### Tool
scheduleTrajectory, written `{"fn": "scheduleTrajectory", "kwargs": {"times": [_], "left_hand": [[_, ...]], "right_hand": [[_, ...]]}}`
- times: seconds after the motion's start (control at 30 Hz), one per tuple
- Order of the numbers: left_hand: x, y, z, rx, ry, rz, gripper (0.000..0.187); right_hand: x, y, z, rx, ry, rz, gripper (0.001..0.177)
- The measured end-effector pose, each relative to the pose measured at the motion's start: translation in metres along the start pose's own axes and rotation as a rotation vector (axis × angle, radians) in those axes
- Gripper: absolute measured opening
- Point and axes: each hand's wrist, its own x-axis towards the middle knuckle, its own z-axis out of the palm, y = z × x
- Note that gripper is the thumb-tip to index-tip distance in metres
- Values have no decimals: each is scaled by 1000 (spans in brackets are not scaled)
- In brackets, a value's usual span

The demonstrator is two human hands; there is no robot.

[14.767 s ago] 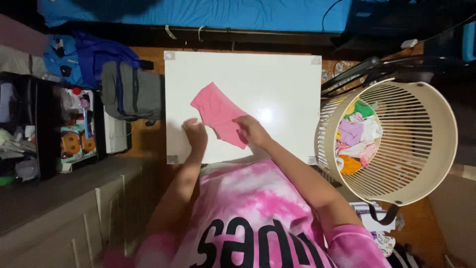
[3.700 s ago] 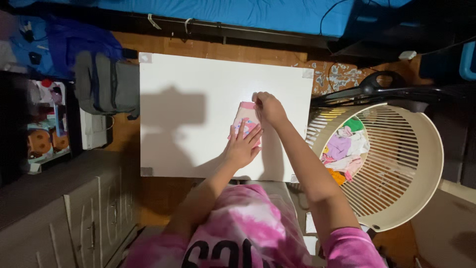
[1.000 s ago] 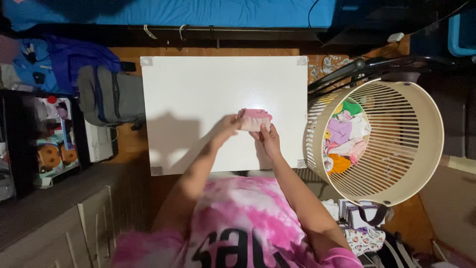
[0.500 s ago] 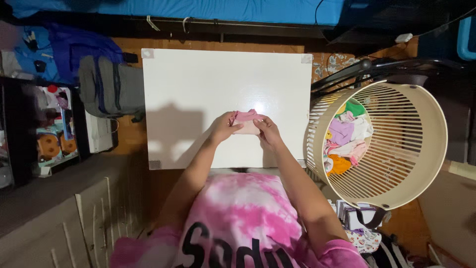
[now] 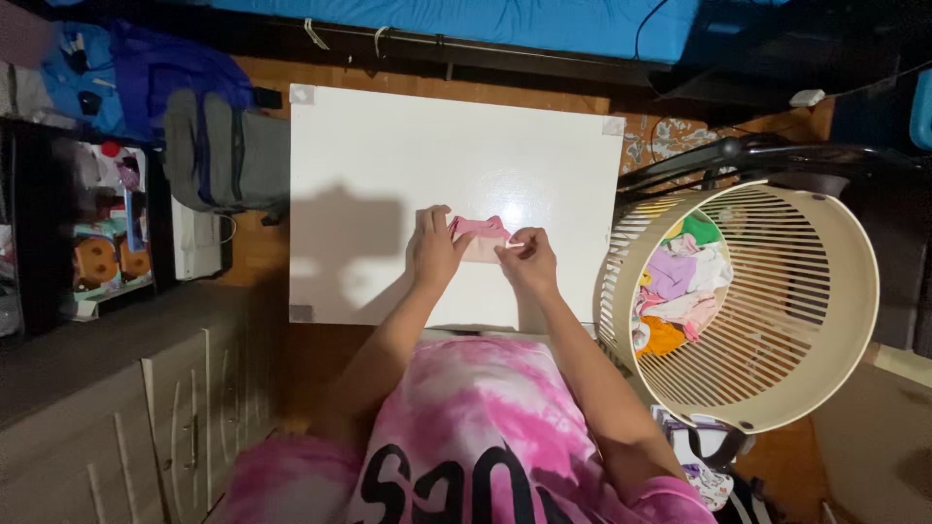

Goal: The person folds several pieces of clean clothing one by one on a white folding board. They pick up a white shirt, a white tank top, a pink garment, and a yellow tank top from a laundry basket, fold each neatly, and place them into a growing stack on a nearby surface.

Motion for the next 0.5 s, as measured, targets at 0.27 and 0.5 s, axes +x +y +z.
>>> {"fn": "scheduleTrajectory", "kwargs": {"times": [0.27,0.5], "left_hand": [[-35,-9,2,266,-483,474,29],[-14,13,-13,255,-635,414,64]], "right_hand": [[-21,-21,-7,-197,-164,92,14],[-14,-25,-16,-648,-166,-69,10]]}}
